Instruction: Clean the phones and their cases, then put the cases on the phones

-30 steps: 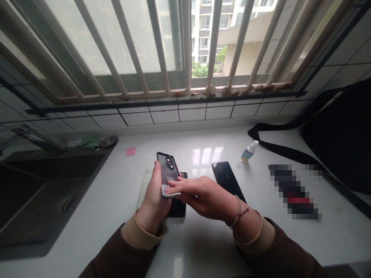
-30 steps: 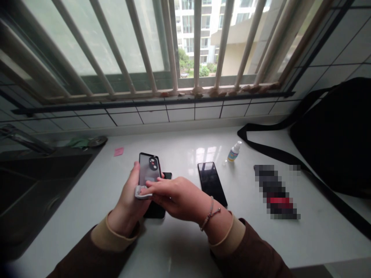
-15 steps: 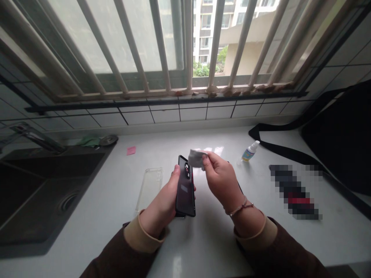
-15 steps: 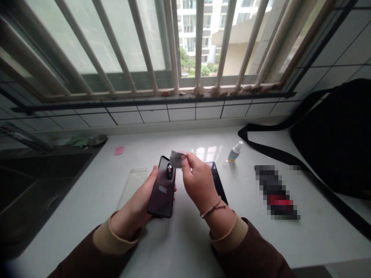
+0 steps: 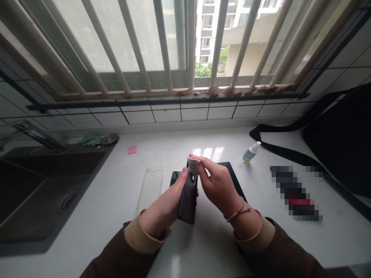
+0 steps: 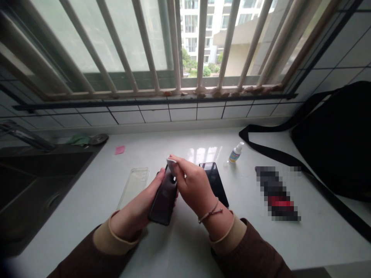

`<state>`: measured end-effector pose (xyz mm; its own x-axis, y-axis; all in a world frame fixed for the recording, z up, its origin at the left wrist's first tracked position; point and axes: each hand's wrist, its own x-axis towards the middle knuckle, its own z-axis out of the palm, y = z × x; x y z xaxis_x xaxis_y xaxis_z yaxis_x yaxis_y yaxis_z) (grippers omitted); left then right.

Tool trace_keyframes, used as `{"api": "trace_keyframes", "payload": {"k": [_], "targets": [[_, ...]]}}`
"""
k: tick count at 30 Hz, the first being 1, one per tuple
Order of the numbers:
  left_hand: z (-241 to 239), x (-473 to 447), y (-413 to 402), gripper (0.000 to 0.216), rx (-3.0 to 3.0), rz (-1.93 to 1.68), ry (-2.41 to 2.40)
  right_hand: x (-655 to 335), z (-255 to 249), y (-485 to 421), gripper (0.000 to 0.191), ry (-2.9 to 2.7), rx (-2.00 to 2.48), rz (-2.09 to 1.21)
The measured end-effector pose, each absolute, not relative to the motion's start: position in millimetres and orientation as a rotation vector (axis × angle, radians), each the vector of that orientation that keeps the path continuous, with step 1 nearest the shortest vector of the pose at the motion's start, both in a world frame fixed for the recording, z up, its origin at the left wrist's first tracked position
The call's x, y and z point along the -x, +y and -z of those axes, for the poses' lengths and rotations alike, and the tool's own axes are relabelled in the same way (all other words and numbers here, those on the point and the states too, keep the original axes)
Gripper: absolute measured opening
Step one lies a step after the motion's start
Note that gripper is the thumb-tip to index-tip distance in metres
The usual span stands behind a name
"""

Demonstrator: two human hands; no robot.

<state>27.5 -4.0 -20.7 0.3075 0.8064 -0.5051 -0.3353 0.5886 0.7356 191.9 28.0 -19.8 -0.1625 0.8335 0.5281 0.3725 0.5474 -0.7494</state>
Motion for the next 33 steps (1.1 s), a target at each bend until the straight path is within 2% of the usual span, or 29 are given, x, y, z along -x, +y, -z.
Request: {"api": "trace_keyframes", "payload": {"k": [3,7,15,33], "targets": [[20.1,-28.5,-4.7,0.065,-0.523,-0.763,0.962,-199.1,24.5,36.2,0.036,-1.552,1.230,-0.648],[12.5,-27.7,-7.1,0.065,-0.514,-0.720,0.962,-205.2,26.6,42.3,0.041,-1.385,1.278,-0.635],[1.0,-23.9,-15.1,0.073,-0.667,-0.596,0.897,-193.5,18.9,32.2,0.032,-1.774,0.964,-0.579],[-1.2,-22.0,-10.2,0.058,-0.593,-0.861,0.875,-199.5,18.3,36.4,0.034,-1.788,1.273,-0.531]]}}
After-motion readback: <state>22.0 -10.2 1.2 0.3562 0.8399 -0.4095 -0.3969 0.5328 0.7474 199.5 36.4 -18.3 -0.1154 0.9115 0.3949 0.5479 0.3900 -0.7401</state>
